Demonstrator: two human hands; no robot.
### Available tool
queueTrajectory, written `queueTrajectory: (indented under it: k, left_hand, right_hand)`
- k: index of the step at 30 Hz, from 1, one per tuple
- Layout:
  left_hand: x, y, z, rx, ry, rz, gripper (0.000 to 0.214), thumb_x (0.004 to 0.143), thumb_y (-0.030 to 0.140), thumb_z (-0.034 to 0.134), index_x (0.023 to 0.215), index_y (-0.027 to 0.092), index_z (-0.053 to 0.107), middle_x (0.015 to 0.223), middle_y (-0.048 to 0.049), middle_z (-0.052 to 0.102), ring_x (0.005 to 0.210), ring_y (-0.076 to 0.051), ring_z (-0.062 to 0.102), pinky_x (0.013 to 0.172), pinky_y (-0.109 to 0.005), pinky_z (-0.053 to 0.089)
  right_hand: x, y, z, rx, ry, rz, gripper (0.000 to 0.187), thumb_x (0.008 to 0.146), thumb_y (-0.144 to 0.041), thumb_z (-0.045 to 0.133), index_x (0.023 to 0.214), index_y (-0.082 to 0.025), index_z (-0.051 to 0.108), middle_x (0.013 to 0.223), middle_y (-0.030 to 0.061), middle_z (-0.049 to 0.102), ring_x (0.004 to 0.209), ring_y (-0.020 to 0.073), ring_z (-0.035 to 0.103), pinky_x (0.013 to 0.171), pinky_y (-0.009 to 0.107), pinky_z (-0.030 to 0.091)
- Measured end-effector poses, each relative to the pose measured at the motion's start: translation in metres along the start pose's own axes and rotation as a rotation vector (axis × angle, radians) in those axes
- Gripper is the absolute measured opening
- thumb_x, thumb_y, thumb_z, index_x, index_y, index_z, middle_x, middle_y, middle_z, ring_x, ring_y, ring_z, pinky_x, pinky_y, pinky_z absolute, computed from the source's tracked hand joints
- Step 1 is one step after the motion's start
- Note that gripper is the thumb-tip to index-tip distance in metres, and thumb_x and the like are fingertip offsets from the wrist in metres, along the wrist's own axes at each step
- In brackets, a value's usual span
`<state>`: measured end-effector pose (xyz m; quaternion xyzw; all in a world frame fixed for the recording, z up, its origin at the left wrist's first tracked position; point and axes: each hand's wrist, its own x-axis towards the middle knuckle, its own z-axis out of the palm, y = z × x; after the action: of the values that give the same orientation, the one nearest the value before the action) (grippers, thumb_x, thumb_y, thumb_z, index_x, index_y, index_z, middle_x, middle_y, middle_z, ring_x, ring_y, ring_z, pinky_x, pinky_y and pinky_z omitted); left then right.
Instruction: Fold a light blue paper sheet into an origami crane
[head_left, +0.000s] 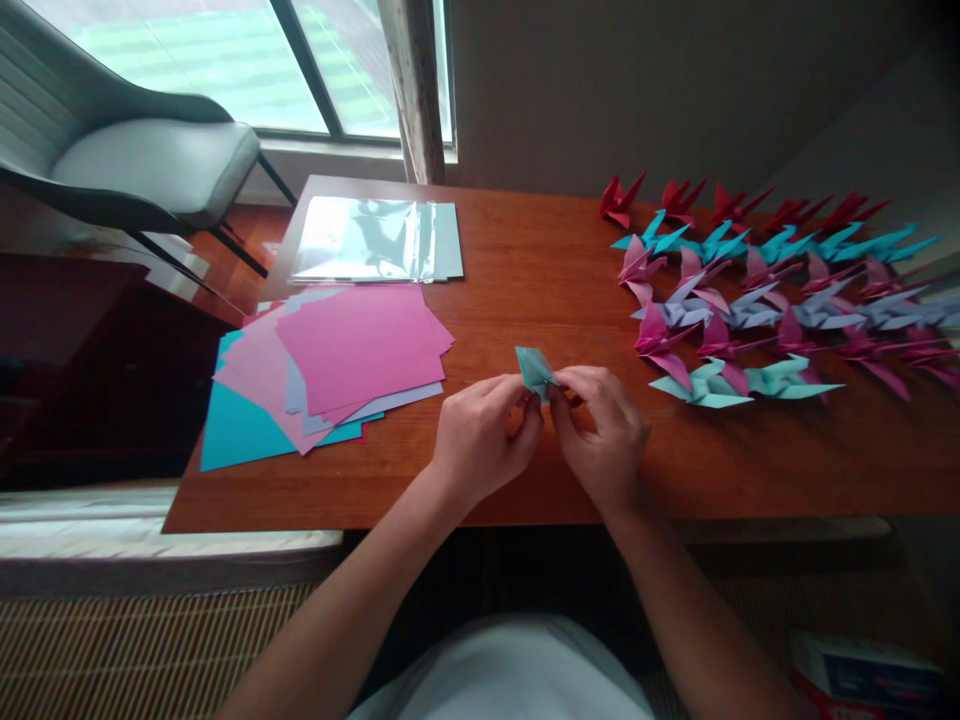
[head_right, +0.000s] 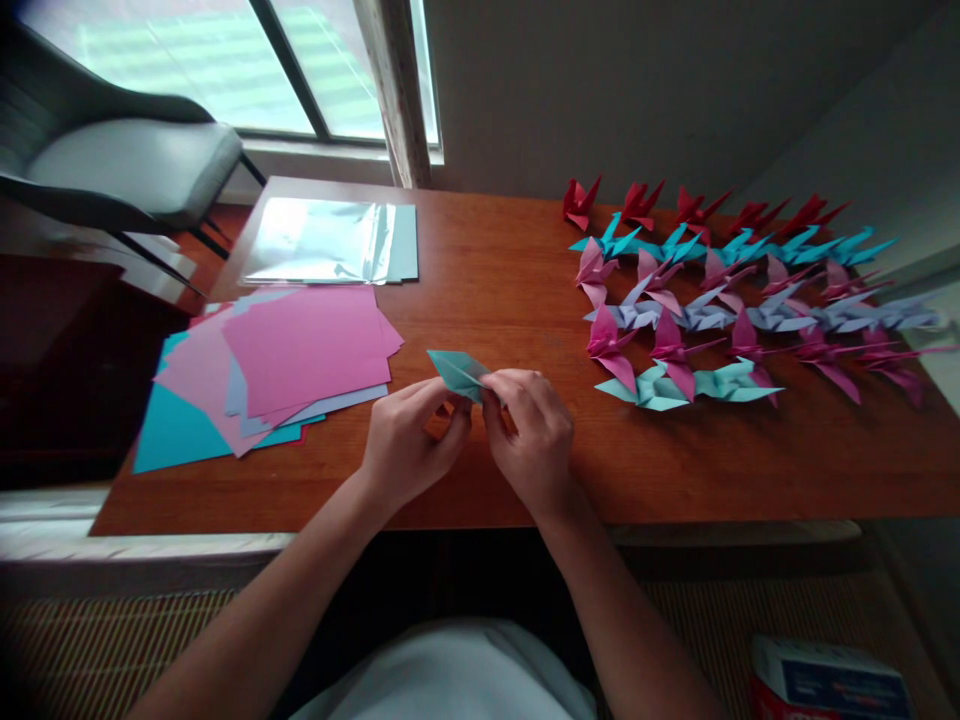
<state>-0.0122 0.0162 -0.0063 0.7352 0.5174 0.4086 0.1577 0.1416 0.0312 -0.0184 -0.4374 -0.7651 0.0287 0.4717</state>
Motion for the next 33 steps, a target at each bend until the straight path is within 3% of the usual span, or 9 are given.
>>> queueTrajectory:
  k: [10, 20, 28, 33]
  left_hand:
    - [-0.0002, 0.0001, -0.0011, -0.023, 0.034, -0.055, 0.01, 0.09, 0.019, 0.055, 0.087, 0.02, 0.064, 0.08, -0.0022, 0.074, 0.066, -0.014, 0.066, 0.064, -0.024, 0.049]
    - [-0.0018, -0.0024, 0.0003, -0.002, -0.017, 0.028, 0.012, 0.092, 0.017, 0.053, 0.088, 0.019, 0.064, 0.079, -0.0029, 0.073, 0.067, -0.014, 0.066, 0.062, -0.024, 0.048]
    - [-0.0004, 0.0016, -0.0013, -0.007, 0.099, 0.021, 0.011, 0.093, 0.017, 0.057, 0.098, 0.02, 0.066, 0.088, -0.0037, 0.076, 0.08, -0.016, 0.071, 0.071, -0.026, 0.053]
    - [0.0026, 0.0025, -0.0043, -0.09, 0.22, 0.054, 0.015, 0.09, 0.018, 0.065, 0.104, 0.022, 0.068, 0.111, -0.0078, 0.076, 0.102, -0.019, 0.071, 0.091, -0.034, 0.057]
  right_hand:
    - [0.0001, -0.0018, -0.0031, 0.023, -0.064, -0.077, 0.031, 0.09, -0.011, 0.062, 0.118, -0.025, 0.065, 0.101, 0.0084, 0.073, 0.093, 0.022, 0.07, 0.081, 0.037, 0.06]
    - [0.0013, -0.0009, -0.0005, 0.024, -0.007, -0.033, 0.023, 0.089, -0.011, 0.063, 0.108, -0.023, 0.064, 0.096, 0.0083, 0.072, 0.089, 0.0211, 0.07, 0.075, 0.034, 0.06]
    - [0.0024, 0.0002, -0.0035, 0.232, 0.026, 0.156, 0.012, 0.094, -0.018, 0.063, 0.101, -0.025, 0.069, 0.094, 0.0032, 0.073, 0.09, 0.0185, 0.07, 0.079, 0.033, 0.058]
    - [0.0004, 0.0013, -0.0031, 0.431, 0.028, 0.335, 0.007, 0.092, -0.022, 0.066, 0.095, -0.024, 0.071, 0.096, 0.0025, 0.074, 0.091, 0.0186, 0.071, 0.079, 0.033, 0.06]
